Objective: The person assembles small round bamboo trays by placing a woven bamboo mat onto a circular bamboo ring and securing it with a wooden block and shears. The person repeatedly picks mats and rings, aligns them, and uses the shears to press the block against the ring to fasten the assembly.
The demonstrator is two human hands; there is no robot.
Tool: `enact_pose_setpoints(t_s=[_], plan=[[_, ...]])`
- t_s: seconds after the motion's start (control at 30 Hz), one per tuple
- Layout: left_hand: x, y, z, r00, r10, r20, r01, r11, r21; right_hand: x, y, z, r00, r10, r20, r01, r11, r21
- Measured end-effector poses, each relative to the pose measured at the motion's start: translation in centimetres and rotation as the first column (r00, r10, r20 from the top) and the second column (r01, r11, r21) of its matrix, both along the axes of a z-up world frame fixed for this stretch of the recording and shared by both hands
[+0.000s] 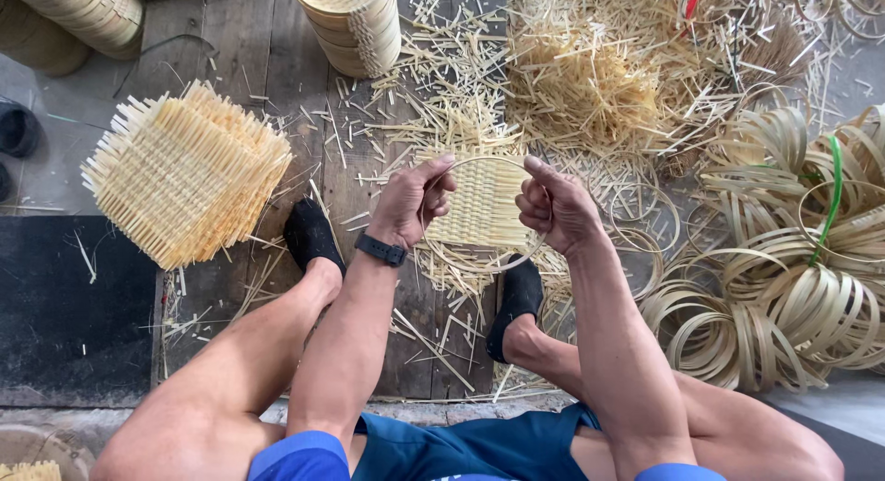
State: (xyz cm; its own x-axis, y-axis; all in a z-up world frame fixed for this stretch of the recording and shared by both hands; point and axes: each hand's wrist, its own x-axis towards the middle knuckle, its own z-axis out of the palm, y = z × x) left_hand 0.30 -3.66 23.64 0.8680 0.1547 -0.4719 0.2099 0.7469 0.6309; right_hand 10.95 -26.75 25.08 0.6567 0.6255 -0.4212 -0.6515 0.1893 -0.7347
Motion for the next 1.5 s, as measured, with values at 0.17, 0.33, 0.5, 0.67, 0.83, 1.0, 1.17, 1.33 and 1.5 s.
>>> enact_pose_setpoints(t_s=[0.17,0.33,0.5,0.67,0.83,1.0,1.17,1.33,1.5], plan=[[0.2,-0.3,-3.5,0.996,0.085,0.013,-0.084,0.994,-0.063,0.1,0.0,-2.0,0.997,0.014,0.073,-0.003,0.989,-0.151],[0.4,-0.2,-5.5,0.968,0.246,-0.047,-0.25,0.961,-0.119,0.5,-0.8,-3.5,0.965,0.057,0.256,0.041,0.931,-0.363],[1.4,-0.4,-11.3,0.92,0.385,-0.071,-0.319,0.842,0.436,0.9,0.7,-7.7,0.919,0.019,0.394,0.26,0.722,-0.641],[1.6,1.8,-17.2,0.959,0.233,-0.161,0.122,0.175,0.977,1.7,3.0,-12.6,0.89,0.166,0.425,0.305,0.475,-0.825],[1.8,2.5,-19.1,0.947,0.195,-0.254,0.215,0.198,0.956,2.0,2.9,-15.6,0.838,0.26,0.48,0.355,0.407,-0.841],[2.3,2.7,-18.6,0.912,0.23,-0.338,0.283,0.241,0.928,1.8,2.8,-16.0,0.82,0.272,0.504,0.385,0.391,-0.836],[2.5,2.7,-18.5,0.885,0.257,-0.389,0.32,0.271,0.908,1.9,3.1,-16.1,0.831,0.291,0.474,0.37,0.349,-0.861],[1.8,3.2,-19.6,0.88,0.229,-0.416,0.337,0.316,0.887,2.0,2.7,-16.2,0.78,0.311,0.544,0.41,0.403,-0.818],[1.3,3.4,-21.0,0.873,0.215,-0.438,0.3,0.471,0.83,2.5,2.5,-16.1,0.767,0.339,0.545,0.393,0.422,-0.817]])
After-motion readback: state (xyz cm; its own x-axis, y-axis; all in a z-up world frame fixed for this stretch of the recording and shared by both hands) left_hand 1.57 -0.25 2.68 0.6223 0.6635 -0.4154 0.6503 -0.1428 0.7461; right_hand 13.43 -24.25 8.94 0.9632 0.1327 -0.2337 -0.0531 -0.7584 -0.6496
